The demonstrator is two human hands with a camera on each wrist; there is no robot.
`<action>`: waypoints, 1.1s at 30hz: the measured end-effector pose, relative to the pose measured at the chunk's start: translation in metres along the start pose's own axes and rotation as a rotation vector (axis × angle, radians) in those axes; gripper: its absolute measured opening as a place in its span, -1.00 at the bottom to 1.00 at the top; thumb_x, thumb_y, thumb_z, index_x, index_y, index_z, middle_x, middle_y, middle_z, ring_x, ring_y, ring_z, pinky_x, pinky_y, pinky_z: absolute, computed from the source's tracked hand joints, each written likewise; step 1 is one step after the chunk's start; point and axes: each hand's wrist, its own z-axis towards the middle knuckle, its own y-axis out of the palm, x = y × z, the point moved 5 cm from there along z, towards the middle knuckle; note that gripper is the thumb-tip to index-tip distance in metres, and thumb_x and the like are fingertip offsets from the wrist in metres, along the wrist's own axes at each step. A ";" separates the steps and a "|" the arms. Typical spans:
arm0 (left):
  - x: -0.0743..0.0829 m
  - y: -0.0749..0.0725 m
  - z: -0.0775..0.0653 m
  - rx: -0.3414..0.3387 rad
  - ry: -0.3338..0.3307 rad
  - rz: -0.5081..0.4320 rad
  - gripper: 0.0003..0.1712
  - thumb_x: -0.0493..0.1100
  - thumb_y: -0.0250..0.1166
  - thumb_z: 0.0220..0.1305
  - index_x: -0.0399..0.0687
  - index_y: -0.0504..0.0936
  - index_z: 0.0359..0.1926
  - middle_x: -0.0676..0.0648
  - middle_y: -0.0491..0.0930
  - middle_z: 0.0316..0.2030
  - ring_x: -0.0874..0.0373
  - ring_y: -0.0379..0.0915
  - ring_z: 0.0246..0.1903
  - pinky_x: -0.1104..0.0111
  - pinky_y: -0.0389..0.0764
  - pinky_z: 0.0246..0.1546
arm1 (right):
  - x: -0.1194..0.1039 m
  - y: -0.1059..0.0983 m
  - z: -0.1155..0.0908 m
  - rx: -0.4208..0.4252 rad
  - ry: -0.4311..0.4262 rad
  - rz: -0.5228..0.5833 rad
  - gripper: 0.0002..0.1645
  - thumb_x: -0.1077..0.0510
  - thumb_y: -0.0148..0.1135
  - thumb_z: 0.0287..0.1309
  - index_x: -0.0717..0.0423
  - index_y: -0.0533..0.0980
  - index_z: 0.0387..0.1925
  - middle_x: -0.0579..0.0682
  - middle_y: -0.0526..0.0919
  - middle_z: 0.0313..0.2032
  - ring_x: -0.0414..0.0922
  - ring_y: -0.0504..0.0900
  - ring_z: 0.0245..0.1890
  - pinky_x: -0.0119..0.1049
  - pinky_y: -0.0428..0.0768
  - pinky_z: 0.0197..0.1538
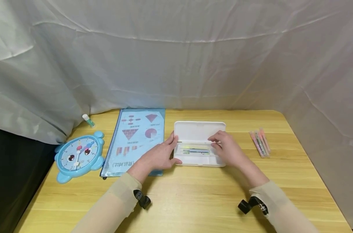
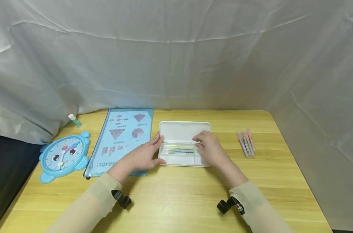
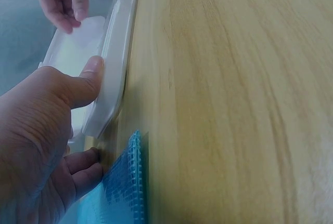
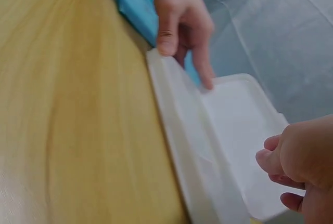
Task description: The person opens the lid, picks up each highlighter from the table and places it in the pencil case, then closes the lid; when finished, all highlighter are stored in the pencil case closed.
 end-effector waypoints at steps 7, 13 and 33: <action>0.000 0.000 0.000 0.001 0.002 -0.010 0.24 0.34 0.34 0.41 -0.21 -0.16 0.69 -0.20 -0.39 0.67 -0.25 0.43 0.35 0.11 0.54 0.27 | 0.008 -0.037 -0.013 0.097 0.037 -0.023 -0.76 0.48 0.35 0.29 0.32 0.71 -0.03 0.13 0.72 -0.14 0.10 0.67 -0.11 0.11 0.60 0.00; -0.001 -0.001 0.000 -0.002 -0.006 -0.013 0.24 0.34 0.34 0.41 -0.19 -0.16 0.69 -0.19 -0.38 0.67 -0.25 0.42 0.36 0.11 0.53 0.27 | 0.023 -0.066 -0.027 0.190 0.059 -0.058 -0.78 0.44 0.38 0.30 0.28 0.71 -0.04 0.15 0.74 -0.15 0.09 0.67 -0.14 0.17 0.50 0.05; 0.000 0.000 0.000 -0.006 -0.007 -0.009 0.24 0.34 0.34 0.41 -0.19 -0.17 0.69 -0.22 -0.36 0.67 -0.24 0.37 0.40 0.11 0.51 0.30 | 0.091 -0.101 -0.075 0.262 0.236 -0.080 -0.77 0.34 0.43 0.31 0.44 0.67 -0.07 0.33 0.74 -0.19 0.16 0.70 -0.24 -0.66 0.46 -0.23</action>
